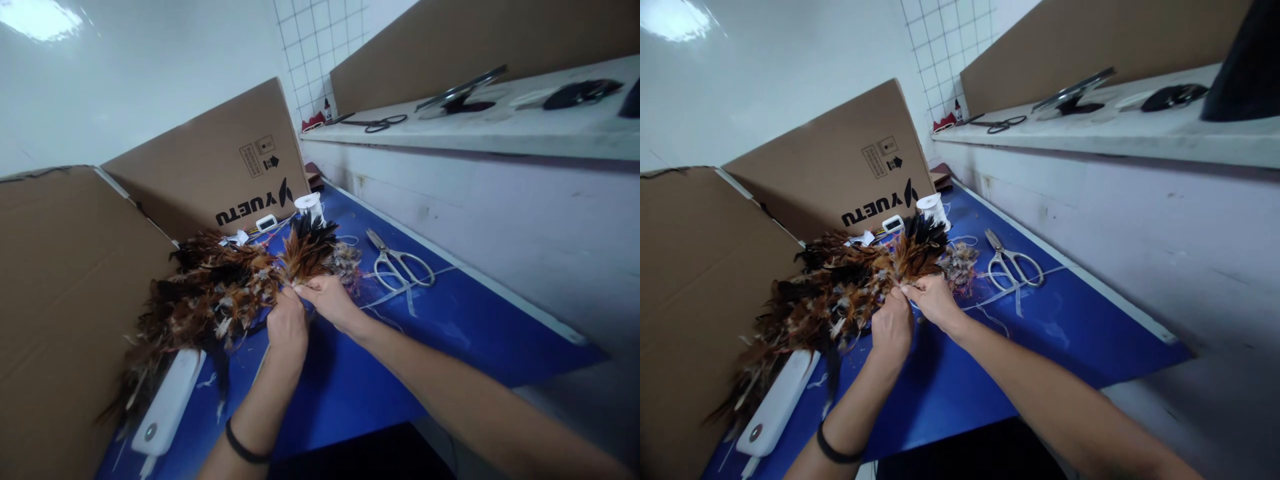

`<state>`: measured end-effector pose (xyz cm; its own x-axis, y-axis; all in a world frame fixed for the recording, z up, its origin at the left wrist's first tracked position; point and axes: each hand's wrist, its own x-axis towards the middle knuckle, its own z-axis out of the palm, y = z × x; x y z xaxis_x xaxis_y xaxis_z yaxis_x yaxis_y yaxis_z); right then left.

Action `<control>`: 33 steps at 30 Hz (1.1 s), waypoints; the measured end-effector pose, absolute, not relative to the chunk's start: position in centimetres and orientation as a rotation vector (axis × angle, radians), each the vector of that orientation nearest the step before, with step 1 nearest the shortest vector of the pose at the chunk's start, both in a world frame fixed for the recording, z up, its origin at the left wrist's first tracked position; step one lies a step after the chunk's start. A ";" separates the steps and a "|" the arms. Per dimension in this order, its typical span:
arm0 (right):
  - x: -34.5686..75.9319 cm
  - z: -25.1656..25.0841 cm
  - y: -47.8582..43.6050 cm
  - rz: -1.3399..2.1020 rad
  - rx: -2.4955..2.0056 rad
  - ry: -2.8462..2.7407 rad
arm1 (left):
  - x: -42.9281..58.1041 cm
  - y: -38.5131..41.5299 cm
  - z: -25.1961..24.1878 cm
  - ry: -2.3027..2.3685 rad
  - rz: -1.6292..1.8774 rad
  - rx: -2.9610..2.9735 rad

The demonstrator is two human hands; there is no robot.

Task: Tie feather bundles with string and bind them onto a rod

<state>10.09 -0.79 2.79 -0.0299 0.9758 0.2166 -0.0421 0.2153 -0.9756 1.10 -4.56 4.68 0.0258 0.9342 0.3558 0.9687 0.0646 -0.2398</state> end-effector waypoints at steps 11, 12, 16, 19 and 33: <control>10.5 4.5 -1.7 1.354 -0.849 -1.066 | 0.8 -5.6 6.5 -1.901 -0.415 -2.039; 10.6 4.6 -1.7 1.355 -0.845 -1.070 | 0.6 -5.6 6.7 -1.913 -0.480 -2.068; 10.6 4.5 -1.7 1.332 -0.856 -1.081 | -0.4 -5.2 7.0 -1.952 -0.732 -2.220; 10.6 4.4 -1.7 1.306 -0.871 -1.100 | -0.9 -4.9 7.1 -1.978 -0.800 -2.260; 10.1 3.9 -1.4 1.235 -0.979 -1.083 | 1.0 -4.5 4.6 -1.801 -0.140 -1.960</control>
<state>10.11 -1.39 3.93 0.0150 0.9956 0.0922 -0.2211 0.0932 -0.9708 0.99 -4.47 4.65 0.1327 0.9143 0.3827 0.9626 -0.0268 -0.2698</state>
